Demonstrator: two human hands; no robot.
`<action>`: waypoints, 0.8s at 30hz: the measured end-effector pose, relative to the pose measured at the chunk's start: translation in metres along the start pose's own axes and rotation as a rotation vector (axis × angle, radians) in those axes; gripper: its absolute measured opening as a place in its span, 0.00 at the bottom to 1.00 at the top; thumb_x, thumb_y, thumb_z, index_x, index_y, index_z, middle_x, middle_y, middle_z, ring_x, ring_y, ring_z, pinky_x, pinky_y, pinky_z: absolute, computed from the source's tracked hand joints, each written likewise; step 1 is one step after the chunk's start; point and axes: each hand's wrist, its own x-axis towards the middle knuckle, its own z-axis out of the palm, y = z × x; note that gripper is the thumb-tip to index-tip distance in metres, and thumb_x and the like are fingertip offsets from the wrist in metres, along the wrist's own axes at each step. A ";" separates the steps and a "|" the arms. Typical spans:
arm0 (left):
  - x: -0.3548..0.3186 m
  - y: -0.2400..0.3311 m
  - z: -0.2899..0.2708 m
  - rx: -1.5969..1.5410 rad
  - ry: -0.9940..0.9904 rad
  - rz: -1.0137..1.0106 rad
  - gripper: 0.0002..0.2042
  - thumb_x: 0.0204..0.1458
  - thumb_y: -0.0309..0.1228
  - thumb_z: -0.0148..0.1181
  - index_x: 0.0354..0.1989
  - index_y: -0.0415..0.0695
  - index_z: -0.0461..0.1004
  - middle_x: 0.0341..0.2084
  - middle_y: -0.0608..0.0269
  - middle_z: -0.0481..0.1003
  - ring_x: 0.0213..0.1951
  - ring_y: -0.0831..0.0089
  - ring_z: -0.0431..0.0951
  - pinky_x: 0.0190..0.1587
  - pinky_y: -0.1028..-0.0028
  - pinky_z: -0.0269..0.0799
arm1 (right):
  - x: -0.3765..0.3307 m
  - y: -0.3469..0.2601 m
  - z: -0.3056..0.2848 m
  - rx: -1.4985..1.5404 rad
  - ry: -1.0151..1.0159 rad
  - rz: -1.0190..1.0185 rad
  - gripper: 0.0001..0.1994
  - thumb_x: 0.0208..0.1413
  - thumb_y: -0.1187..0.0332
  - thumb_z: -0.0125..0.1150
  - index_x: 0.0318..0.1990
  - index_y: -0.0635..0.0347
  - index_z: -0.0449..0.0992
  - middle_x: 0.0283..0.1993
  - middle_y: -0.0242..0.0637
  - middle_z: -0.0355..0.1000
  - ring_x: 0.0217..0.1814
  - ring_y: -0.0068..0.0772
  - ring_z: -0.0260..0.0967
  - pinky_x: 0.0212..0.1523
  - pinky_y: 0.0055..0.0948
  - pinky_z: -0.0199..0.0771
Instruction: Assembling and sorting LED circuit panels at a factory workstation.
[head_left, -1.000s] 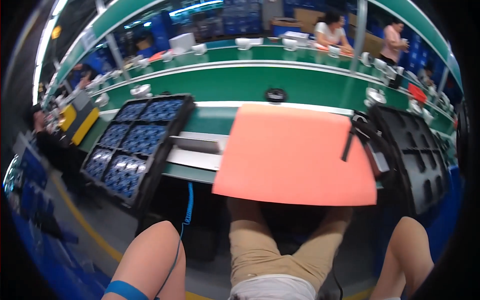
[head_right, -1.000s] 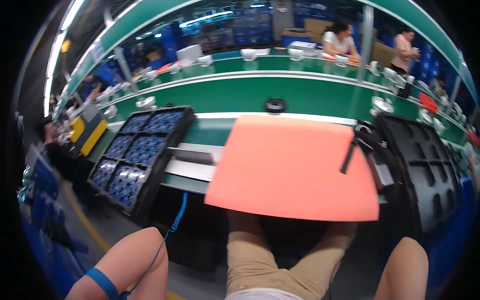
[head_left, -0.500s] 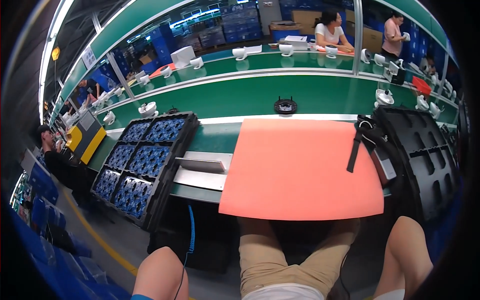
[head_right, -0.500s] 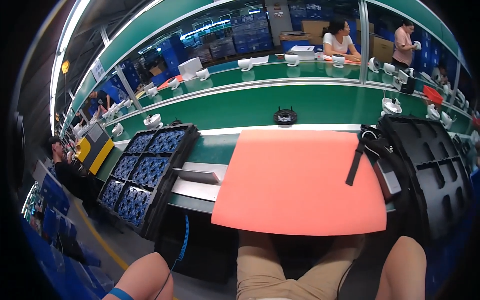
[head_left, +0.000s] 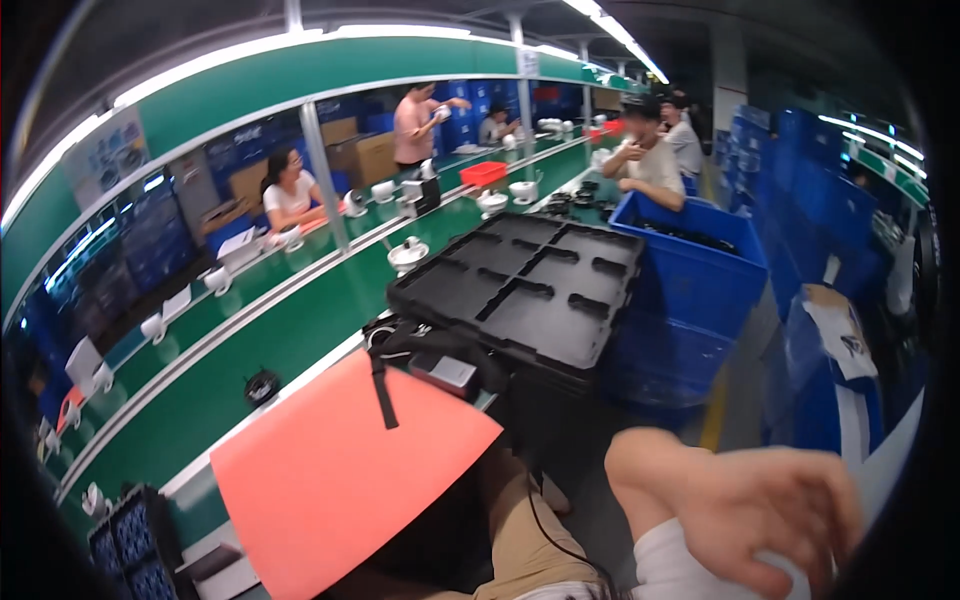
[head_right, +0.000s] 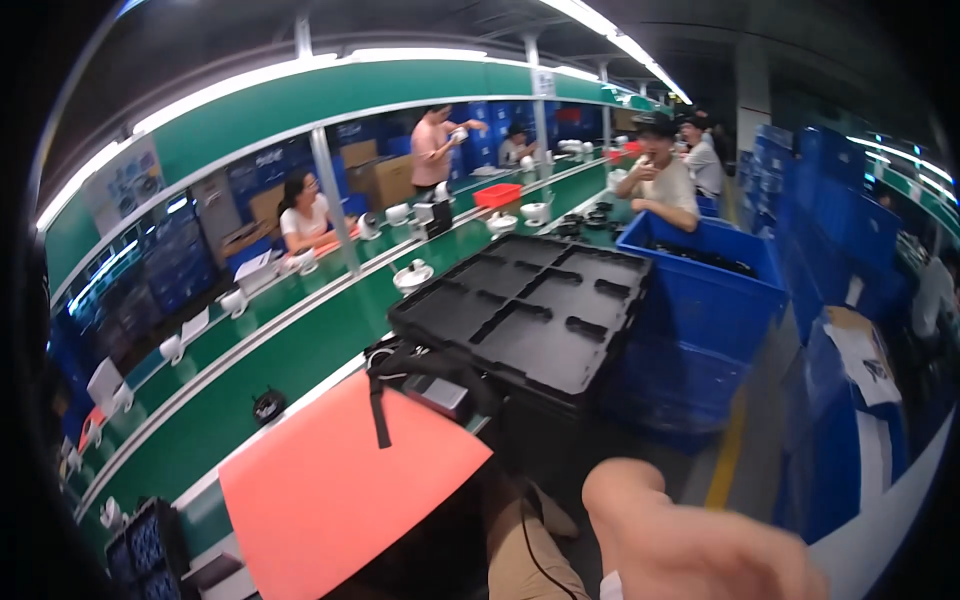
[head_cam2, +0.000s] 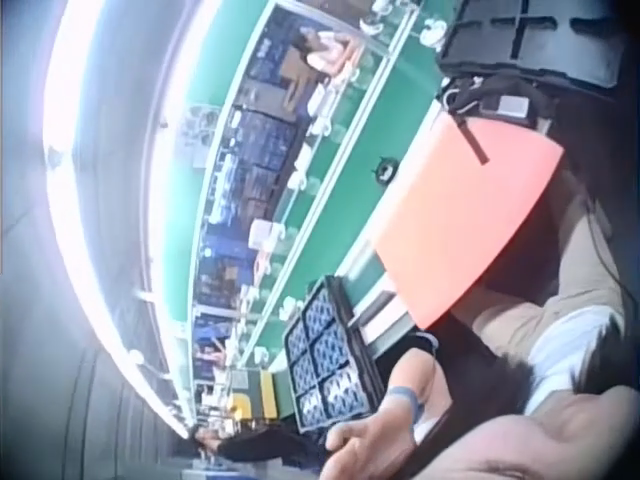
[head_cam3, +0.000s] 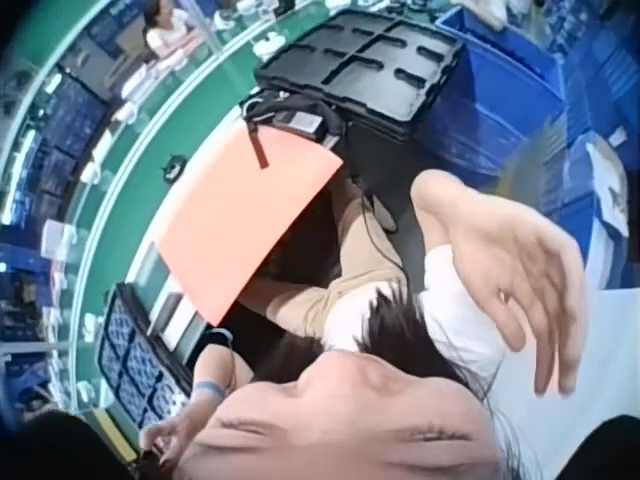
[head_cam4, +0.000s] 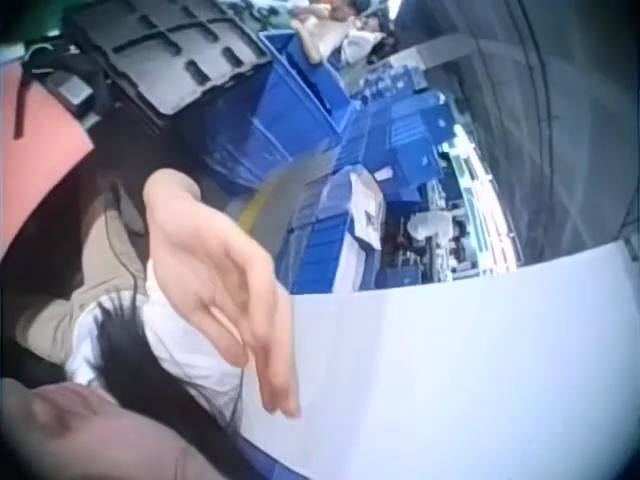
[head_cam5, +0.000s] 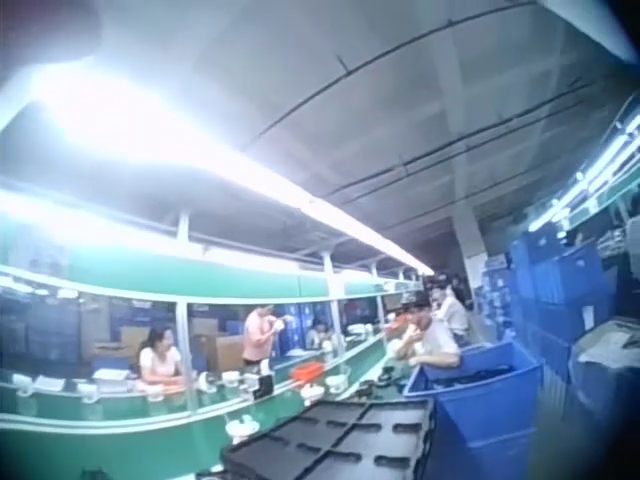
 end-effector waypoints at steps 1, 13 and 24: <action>0.000 -0.008 0.000 -0.054 -0.036 -0.006 0.15 0.56 0.34 0.52 0.52 0.49 0.67 0.50 0.59 0.67 0.46 0.65 0.65 0.49 0.61 0.59 | -0.004 -0.017 -0.009 0.022 0.093 0.107 0.11 0.56 0.52 0.55 0.43 0.39 0.77 0.46 0.23 0.69 0.54 0.25 0.61 0.57 0.35 0.54; -0.055 -0.015 -0.019 -0.132 -0.155 -0.176 0.14 0.56 0.33 0.53 0.50 0.44 0.68 0.47 0.58 0.69 0.41 0.65 0.67 0.45 0.63 0.62 | -0.103 -0.123 -0.080 -0.784 -0.156 1.241 0.29 0.66 0.48 0.31 0.35 0.68 0.71 0.35 0.48 0.71 0.26 0.30 0.69 0.28 0.26 0.68; -0.068 -0.037 -0.055 -0.210 -0.262 -0.314 0.14 0.55 0.31 0.54 0.48 0.40 0.69 0.44 0.58 0.70 0.37 0.65 0.70 0.41 0.64 0.65 | -0.142 -0.092 -0.101 -0.828 -0.019 1.415 0.24 0.66 0.54 0.35 0.35 0.66 0.72 0.34 0.42 0.72 0.24 0.25 0.67 0.29 0.23 0.67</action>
